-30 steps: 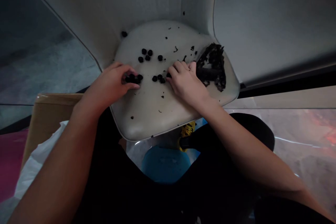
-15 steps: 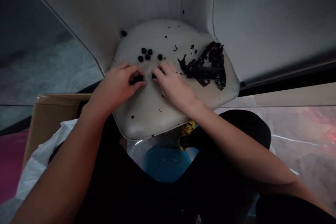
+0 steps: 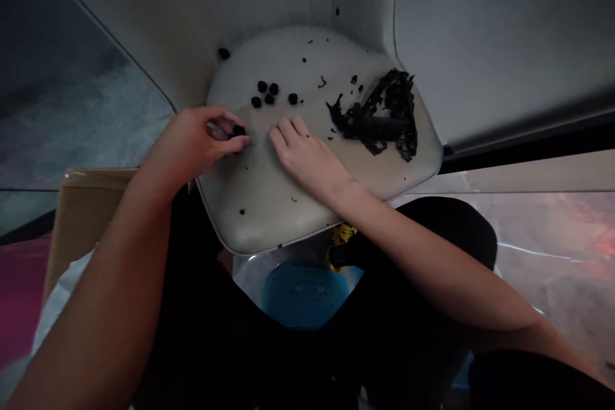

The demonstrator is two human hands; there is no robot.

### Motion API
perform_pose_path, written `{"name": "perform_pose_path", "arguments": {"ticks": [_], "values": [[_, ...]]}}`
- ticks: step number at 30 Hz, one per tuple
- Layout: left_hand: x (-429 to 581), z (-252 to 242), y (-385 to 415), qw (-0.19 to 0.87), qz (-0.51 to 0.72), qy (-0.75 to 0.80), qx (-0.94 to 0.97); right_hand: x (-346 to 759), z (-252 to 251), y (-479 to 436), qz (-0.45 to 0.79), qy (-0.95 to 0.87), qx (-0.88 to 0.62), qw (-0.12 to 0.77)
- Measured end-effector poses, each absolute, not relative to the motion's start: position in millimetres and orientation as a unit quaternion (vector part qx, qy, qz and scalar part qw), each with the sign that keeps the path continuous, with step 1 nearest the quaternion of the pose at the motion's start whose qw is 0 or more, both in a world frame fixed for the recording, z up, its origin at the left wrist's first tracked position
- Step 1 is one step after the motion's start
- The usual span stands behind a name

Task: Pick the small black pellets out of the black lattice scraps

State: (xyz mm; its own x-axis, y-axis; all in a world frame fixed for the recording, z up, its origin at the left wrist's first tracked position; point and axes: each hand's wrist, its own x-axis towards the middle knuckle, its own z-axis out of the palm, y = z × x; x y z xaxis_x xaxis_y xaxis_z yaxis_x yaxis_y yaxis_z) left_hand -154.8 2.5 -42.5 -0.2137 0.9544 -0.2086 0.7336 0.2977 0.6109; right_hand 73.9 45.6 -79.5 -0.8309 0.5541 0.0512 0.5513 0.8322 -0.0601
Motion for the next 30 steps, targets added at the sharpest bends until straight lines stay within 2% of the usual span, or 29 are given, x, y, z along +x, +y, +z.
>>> {"name": "perform_pose_path", "arguments": {"ticks": [5, 8, 12, 15, 18, 23, 26, 30], "values": [[-159.0, -41.1, 1.1, 0.296, 0.267, 0.747, 0.532, 76.1, -81.9, 45.4, 0.042, -0.952, -0.301, 0.039], [-158.4, -42.7, 0.5, 0.32, 0.338, 0.723, 0.51, 81.3, -90.4, 54.2, 0.095, -0.934, -0.327, 0.104], [-156.1, -40.6, 0.7, 0.36, 0.415, 0.692, 0.469, 90.0, -100.5, 75.4, 0.268, -0.859, -0.368, 0.234], [-154.6, -32.6, -2.5, 0.376, 0.453, 0.677, 0.443, 97.1, -97.9, 88.7, 0.428, -0.773, -0.383, 0.27], [-150.5, -19.7, -13.2, 0.381, 0.505, 0.651, 0.42, 102.4, -86.4, 94.2, 0.499, -0.746, -0.36, 0.253], [-142.4, 6.3, -59.9, 0.392, 0.609, 0.585, 0.364, 89.5, -64.4, 85.4, 0.465, -0.82, -0.262, 0.205], [-149.6, 10.3, -113.5, 0.416, 0.644, 0.558, 0.317, 57.3, -50.2, 63.3, 0.494, -0.828, -0.204, 0.169], [-174.4, -18.2, -213.5, 0.402, 0.699, 0.557, 0.196, -14.0, -21.7, 8.7, 0.625, -0.758, -0.174, 0.068]]}}
